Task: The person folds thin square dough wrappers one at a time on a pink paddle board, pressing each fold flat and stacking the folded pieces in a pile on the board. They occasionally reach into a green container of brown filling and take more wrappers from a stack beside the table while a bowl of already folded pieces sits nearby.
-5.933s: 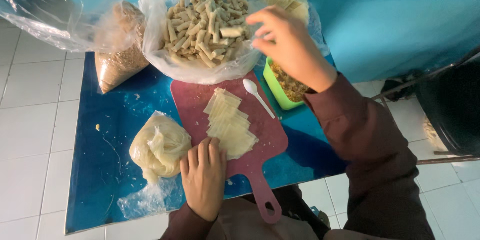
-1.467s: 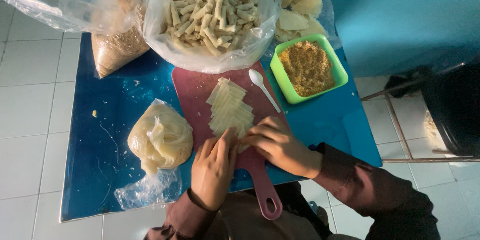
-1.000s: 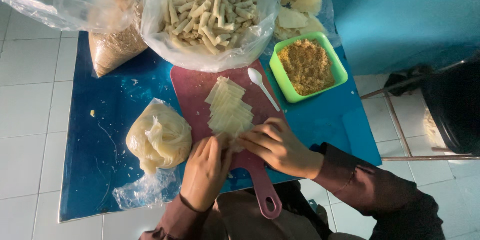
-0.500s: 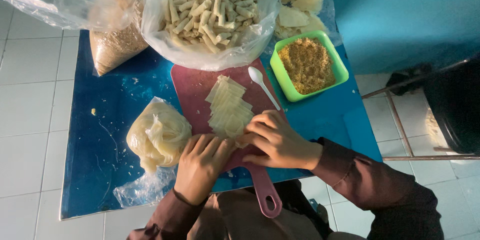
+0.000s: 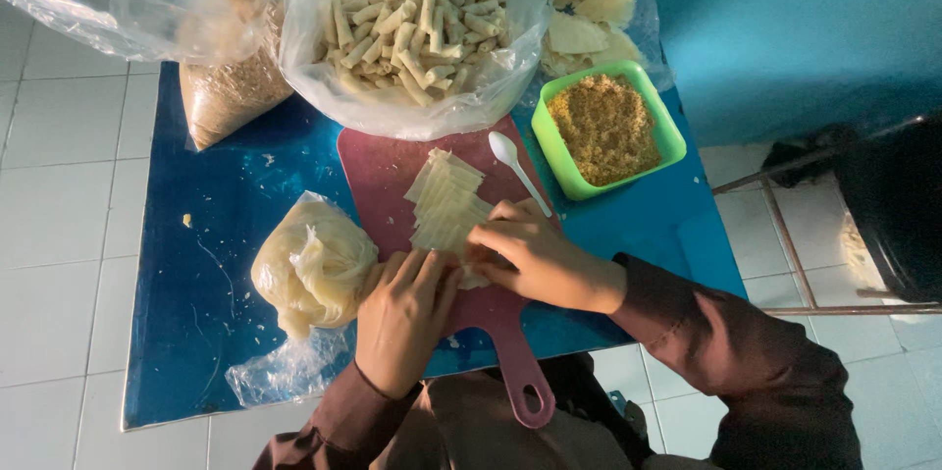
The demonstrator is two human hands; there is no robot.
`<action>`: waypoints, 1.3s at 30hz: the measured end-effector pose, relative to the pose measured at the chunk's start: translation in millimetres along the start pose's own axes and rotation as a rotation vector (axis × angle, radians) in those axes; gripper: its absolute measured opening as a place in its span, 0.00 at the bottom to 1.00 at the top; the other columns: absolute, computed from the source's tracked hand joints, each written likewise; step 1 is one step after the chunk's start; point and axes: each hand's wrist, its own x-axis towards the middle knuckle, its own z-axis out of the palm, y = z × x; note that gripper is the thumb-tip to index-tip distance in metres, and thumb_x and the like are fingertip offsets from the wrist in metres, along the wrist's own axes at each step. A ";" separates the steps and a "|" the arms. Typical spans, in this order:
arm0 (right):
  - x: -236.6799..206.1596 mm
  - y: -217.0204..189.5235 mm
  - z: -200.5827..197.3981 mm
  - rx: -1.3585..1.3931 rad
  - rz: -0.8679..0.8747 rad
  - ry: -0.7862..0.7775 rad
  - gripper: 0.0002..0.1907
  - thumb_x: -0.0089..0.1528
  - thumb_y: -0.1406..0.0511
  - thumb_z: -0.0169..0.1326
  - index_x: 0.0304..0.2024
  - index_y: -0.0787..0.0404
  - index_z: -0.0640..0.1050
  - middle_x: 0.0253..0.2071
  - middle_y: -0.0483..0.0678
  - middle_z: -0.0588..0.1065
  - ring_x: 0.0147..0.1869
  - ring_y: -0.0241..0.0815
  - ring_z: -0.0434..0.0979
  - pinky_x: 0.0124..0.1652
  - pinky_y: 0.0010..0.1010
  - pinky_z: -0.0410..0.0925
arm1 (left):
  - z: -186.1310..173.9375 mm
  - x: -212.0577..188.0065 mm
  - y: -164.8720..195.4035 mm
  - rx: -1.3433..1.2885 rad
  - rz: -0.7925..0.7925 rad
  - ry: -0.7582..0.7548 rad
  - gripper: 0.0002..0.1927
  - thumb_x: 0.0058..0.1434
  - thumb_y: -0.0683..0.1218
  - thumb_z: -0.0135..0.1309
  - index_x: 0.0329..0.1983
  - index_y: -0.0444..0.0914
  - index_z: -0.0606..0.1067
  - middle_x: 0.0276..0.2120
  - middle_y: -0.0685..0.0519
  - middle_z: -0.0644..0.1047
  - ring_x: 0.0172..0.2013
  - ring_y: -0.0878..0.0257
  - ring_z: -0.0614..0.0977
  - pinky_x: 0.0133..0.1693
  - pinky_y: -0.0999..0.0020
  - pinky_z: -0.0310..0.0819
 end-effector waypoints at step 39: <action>-16.8 -13.8 9.3 -0.470 -0.262 0.128 0.14 0.59 0.65 0.59 0.46 0.65 0.81 0.46 0.46 0.73 0.57 0.44 0.71 0.50 0.43 0.63 | 4.3 -12.4 -12.1 0.218 0.240 0.051 0.18 0.53 0.42 0.55 0.48 0.35 0.79 0.46 0.53 0.79 0.47 0.56 0.79 0.49 0.61 0.73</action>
